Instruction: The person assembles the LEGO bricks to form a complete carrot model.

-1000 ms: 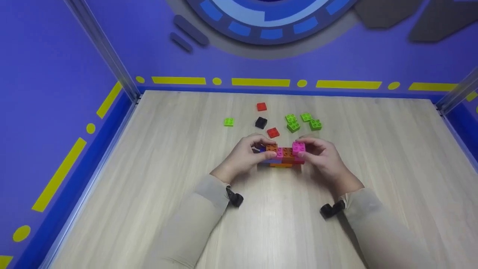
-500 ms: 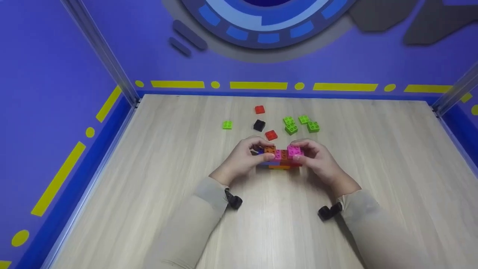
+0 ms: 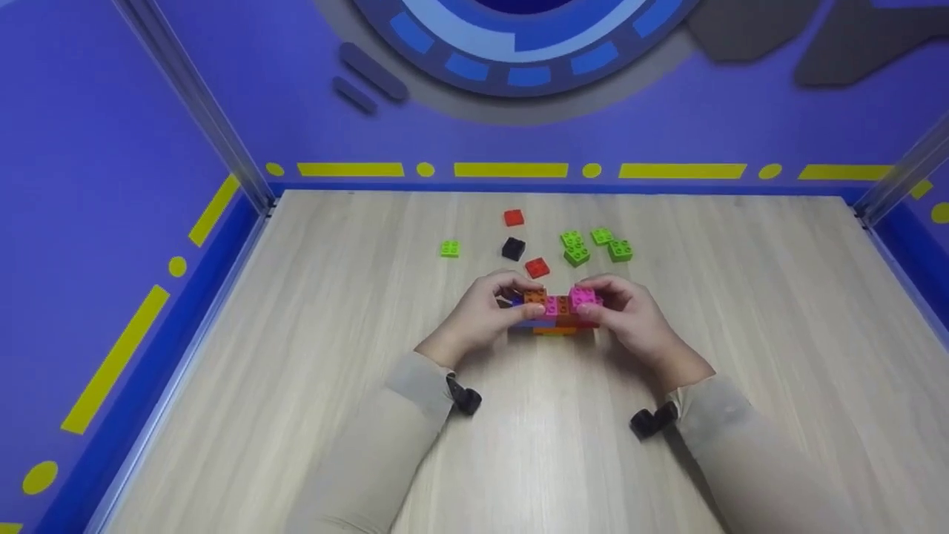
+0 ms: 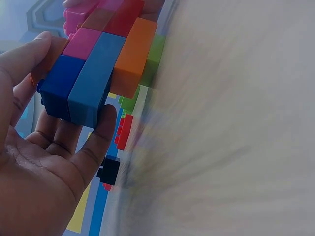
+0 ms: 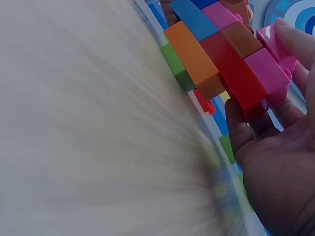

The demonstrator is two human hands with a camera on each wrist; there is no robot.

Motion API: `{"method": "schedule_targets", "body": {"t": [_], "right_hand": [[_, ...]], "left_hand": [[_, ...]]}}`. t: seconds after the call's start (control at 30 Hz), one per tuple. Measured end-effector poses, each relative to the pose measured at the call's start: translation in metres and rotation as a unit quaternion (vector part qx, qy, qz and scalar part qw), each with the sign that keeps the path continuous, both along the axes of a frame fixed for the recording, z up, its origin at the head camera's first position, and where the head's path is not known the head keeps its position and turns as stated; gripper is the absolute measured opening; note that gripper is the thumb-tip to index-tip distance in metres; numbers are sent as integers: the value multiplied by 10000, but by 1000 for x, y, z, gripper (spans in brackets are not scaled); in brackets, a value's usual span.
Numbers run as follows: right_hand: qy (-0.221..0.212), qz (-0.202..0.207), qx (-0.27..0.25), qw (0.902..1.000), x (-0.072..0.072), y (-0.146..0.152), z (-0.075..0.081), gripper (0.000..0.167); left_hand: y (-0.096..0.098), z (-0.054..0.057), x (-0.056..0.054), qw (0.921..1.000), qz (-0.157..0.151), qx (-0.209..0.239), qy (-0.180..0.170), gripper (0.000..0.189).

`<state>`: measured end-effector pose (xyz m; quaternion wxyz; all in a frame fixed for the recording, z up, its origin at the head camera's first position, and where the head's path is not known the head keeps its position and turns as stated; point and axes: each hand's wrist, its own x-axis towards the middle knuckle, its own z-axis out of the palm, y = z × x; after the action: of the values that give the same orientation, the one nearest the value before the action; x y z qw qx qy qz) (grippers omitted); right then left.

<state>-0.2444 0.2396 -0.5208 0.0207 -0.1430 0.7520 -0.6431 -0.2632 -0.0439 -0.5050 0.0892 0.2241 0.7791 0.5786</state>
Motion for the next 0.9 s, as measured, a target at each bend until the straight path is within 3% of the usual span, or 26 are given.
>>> {"method": "schedule_targets", "body": {"t": [0.3, 0.57, 0.73, 0.9], "right_hand": [[61, 48, 43, 10000, -5, -2, 2, 31], [-86, -25, 21, 10000, -1, -1, -2, 32], [-111, -209, 28, 9997, -1, 1, -10, 42], [14, -338, 78, 9994, -1, 0, -9, 46]], "left_hand": [[-1, 0, -2, 10000, 52, 22, -16, 36], [1, -6, 1, 10000, 58, -46, -57, 36], [0, -12, 0, 9998, -29, -6, 218, 39], [-4, -15, -6, 9990, -100, 146, 417, 53]]}}
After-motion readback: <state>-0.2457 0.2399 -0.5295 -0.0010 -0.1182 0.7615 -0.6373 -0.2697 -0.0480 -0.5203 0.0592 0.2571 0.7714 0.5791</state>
